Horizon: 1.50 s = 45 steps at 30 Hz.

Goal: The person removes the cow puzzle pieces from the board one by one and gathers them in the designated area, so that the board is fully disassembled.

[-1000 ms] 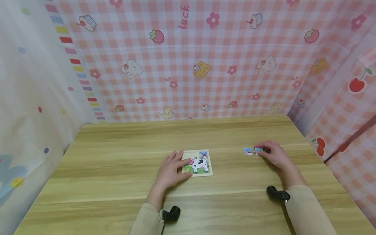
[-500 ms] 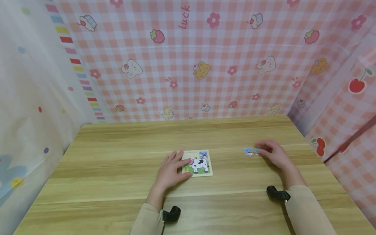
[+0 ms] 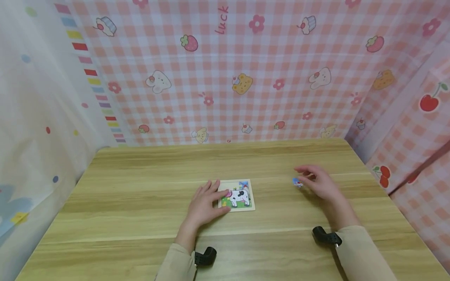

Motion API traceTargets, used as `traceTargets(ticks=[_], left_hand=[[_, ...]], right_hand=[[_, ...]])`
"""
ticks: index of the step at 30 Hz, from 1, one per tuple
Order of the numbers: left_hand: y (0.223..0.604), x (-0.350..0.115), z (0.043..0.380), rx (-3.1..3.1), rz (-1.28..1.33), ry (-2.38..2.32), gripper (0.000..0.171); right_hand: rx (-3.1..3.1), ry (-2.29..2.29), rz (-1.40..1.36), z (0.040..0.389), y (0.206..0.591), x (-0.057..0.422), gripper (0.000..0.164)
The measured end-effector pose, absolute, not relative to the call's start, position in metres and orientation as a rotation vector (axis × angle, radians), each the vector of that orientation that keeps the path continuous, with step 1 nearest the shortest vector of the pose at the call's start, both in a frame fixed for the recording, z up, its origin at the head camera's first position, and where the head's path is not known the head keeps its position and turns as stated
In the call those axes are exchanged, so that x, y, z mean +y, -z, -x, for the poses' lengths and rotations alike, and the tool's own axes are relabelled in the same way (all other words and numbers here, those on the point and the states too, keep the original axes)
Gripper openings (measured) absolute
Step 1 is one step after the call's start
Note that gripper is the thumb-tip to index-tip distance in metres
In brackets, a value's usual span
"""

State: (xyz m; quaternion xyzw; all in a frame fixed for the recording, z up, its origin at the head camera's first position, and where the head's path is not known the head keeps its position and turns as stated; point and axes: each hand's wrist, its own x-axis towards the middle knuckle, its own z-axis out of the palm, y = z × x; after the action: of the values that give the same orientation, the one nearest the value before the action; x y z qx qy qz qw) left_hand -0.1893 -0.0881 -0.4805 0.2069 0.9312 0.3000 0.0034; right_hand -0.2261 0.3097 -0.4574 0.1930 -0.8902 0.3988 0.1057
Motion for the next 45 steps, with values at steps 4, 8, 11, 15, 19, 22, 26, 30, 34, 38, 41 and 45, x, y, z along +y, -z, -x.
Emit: traceTargets(ticks=[4,8,11,15,19,22,26,30,34,38,41,45], left_hand=[[0.481,-0.088,0.189,2.918,-0.652,-0.956,0.057],[0.481,-0.088,0.189,2.918,-0.661,-0.967,0.057],[0.481,-0.086,0.189,2.919,-0.664,-0.971,0.058],[0.477,-0.081,0.189,2.923,-0.676,-0.977,0.060],[0.471,-0.071,0.187,2.905,-0.711,-0.983,0.059],[0.470,-0.063,0.186,2.889,-0.764,-0.974,0.057],[0.472,-0.057,0.185,2.891,-0.789,-0.938,0.055],[0.476,-0.056,0.185,2.905,-0.771,-0.904,0.051],[0.480,-0.056,0.186,2.911,-0.759,-0.848,0.050],[0.482,-0.056,0.187,2.913,-0.755,-0.817,0.050],[0.483,-0.056,0.187,2.912,-0.753,-0.814,0.050],[0.484,-0.056,0.188,2.913,-0.759,-0.811,0.050]], right_hand=[[-2.640,-1.226,-0.640,0.229,0.458,0.291,0.028],[-2.663,-1.265,-0.684,0.232,0.461,0.275,0.026],[-2.642,-1.273,-0.732,0.232,0.462,0.264,0.026],[-2.649,-1.298,-0.766,0.230,0.454,0.247,0.025],[-2.691,-1.322,-0.782,0.236,0.458,0.237,0.024],[-2.689,-1.337,-0.818,0.238,0.460,0.228,0.024],[-2.699,-1.327,-0.853,0.240,0.462,0.218,0.024],[-2.733,-1.299,-0.879,0.242,0.463,0.209,0.024],[-2.739,-1.283,-0.932,0.245,0.463,0.201,0.025],[-2.753,-1.257,-0.969,0.249,0.465,0.193,0.025],[-2.754,-1.258,-0.994,0.251,0.465,0.187,0.024],[-2.750,-1.245,-1.042,0.254,0.464,0.181,0.023]])
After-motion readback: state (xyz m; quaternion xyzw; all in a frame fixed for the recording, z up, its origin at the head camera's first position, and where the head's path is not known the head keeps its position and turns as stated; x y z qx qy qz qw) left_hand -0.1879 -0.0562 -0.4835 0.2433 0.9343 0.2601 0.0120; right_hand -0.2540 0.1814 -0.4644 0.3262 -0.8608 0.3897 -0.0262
